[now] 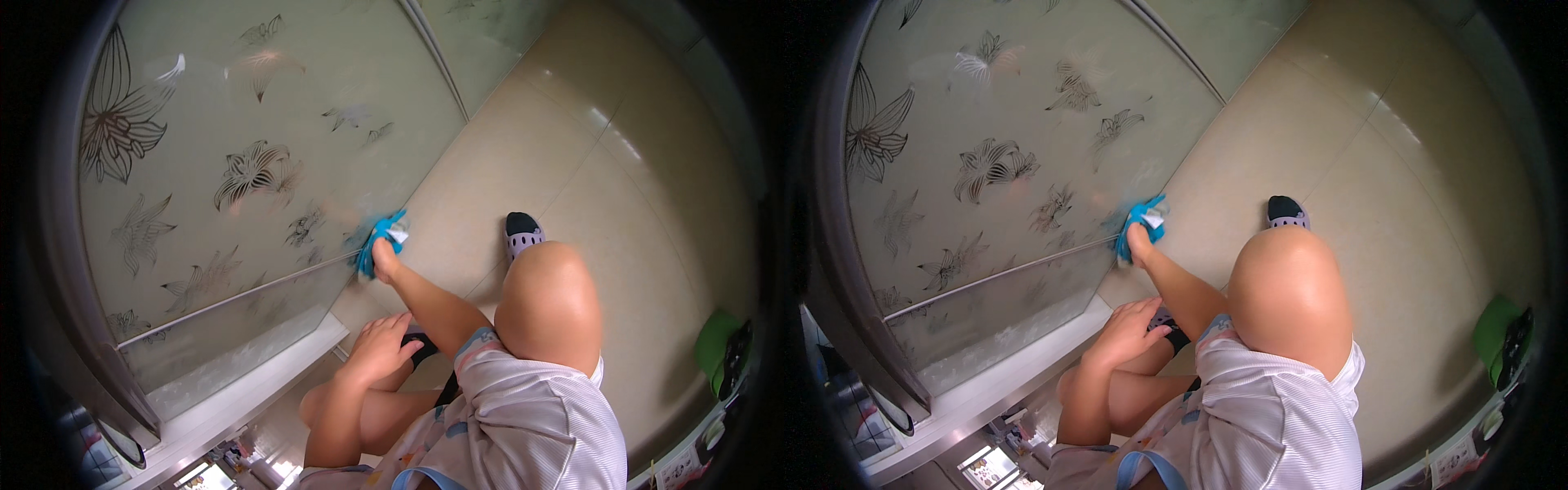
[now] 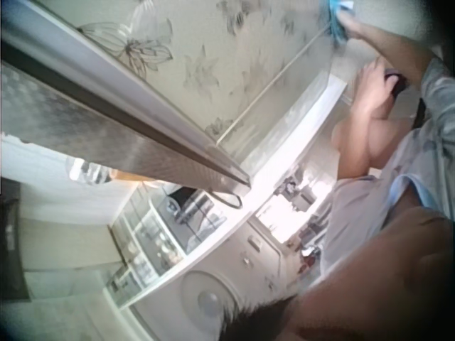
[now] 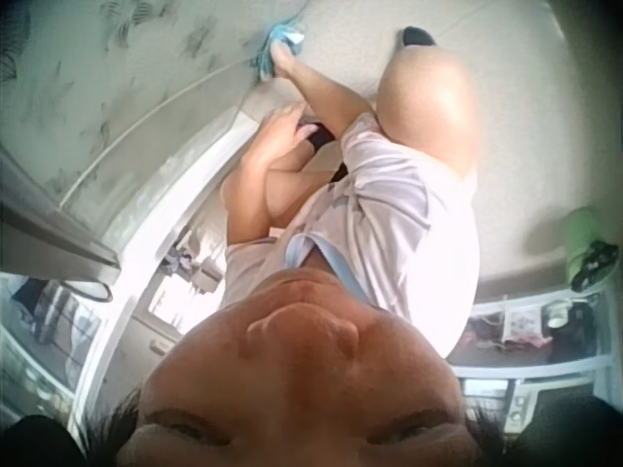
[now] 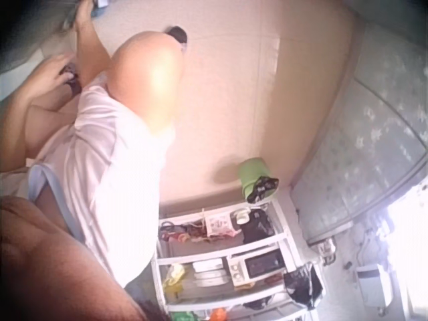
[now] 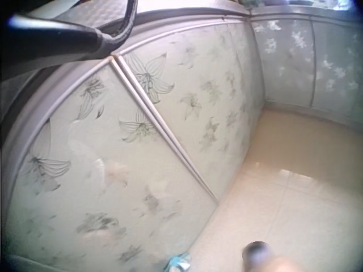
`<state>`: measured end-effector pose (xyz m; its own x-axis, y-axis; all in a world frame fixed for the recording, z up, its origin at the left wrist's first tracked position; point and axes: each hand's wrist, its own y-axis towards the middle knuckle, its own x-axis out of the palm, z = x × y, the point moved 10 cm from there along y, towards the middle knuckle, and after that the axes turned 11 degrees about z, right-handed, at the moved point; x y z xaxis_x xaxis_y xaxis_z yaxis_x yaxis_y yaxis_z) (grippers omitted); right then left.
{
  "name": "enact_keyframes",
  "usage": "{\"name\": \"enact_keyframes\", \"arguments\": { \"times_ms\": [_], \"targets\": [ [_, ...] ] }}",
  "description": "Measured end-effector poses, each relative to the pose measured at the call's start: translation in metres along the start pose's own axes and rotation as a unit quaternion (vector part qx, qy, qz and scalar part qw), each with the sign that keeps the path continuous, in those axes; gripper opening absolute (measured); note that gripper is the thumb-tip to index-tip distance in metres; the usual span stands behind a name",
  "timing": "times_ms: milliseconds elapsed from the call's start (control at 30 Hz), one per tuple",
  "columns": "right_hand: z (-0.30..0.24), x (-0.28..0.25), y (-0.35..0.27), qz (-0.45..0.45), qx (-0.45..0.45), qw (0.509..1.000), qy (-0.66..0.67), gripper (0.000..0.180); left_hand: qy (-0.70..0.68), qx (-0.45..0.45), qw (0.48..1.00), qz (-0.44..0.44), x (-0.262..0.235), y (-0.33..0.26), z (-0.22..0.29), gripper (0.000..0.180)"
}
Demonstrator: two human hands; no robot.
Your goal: The person sits on the floor and wipes a patterned wall with a blue cloth. They clean the lower sections of the wall, moving the cloth in circular and back-and-forth motions.
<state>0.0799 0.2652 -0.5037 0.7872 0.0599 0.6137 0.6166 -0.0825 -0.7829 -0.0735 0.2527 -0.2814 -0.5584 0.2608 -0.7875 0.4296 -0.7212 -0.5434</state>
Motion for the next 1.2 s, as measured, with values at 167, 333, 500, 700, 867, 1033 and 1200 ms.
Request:
{"name": "enact_keyframes", "arguments": {
  "times_ms": [167,333,500,700,867,1033,1200],
  "targets": [
    [-0.02,-0.023,0.002,-0.04,0.058,0.996,0.049,0.048,-0.015,0.018,1.0,-0.014,0.002,0.019,0.024,0.062],
    [-0.127,-0.027,0.014,-0.021,-0.068,0.995,0.063,0.052,0.0,0.009,1.0,0.011,0.002,0.008,0.003,0.063],
    [-0.289,-0.077,0.058,0.066,-0.234,0.965,0.095,0.05,0.009,0.004,1.0,0.0,0.001,0.011,-0.001,0.064],
    [-0.271,-0.098,0.074,0.159,-0.353,0.92,0.057,0.066,0.012,0.025,1.0,0.007,-0.001,0.02,0.014,0.064],
    [-0.073,-0.037,0.046,0.002,-0.072,0.992,0.1,0.068,-0.017,0.028,0.999,0.0,-0.001,0.018,0.025,0.061],
    [-0.023,0.022,-0.025,-0.044,0.03,0.997,0.06,0.055,-0.035,0.007,0.999,0.003,0.004,0.004,0.006,0.056],
    [-0.016,0.075,-0.108,-0.066,-0.134,0.977,-0.151,0.046,-0.047,-0.071,0.988,-0.129,0.027,0.004,-0.003,0.058]
  ]
}}
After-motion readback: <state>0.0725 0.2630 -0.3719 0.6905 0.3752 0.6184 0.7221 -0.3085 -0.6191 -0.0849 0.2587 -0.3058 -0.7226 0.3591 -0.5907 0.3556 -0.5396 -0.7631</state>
